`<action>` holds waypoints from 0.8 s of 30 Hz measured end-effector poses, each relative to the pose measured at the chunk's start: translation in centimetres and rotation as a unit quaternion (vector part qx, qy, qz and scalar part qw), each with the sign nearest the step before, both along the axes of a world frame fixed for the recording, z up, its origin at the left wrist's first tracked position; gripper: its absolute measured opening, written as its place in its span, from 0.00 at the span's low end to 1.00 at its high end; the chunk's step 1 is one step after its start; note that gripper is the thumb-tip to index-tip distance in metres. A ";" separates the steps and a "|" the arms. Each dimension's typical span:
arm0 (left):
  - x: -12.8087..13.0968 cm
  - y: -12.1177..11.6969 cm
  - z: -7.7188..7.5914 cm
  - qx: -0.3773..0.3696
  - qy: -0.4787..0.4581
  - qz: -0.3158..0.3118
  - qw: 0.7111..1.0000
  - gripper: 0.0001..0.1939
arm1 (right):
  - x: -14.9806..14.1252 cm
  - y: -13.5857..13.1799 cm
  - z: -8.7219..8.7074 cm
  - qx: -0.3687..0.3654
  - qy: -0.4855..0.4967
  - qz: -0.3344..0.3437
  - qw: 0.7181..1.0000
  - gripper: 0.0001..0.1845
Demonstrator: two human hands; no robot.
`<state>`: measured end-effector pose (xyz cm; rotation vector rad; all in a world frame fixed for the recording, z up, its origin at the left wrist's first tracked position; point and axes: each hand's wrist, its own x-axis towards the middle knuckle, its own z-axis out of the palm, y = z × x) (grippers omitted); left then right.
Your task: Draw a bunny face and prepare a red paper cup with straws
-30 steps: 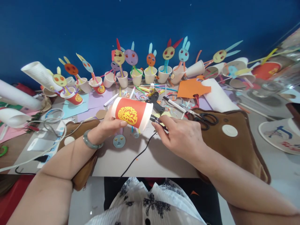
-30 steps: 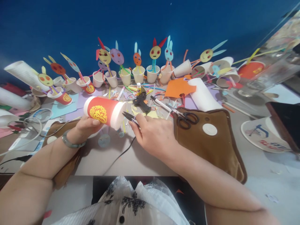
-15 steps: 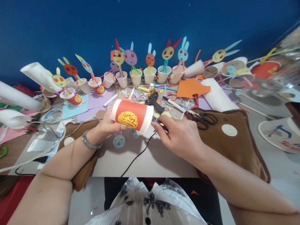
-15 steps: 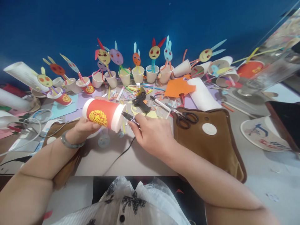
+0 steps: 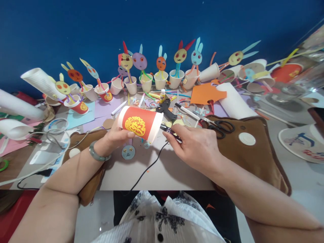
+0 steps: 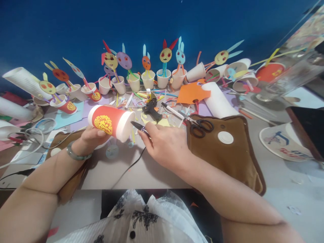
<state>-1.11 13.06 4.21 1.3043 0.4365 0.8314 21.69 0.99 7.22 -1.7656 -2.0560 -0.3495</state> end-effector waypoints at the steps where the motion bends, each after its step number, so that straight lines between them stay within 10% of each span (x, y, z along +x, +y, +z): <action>1: 0.0 0.0 -0.2 -0.004 -0.005 0.000 1.000 0.36 | 0.0 0.0 0.0 0.004 -0.001 0.002 1.000 0.22; 24: 1.3 -0.7 0.6 -0.056 -0.053 0.023 0.997 0.37 | 0.0 0.3 -0.4 0.069 0.003 0.023 0.997 0.22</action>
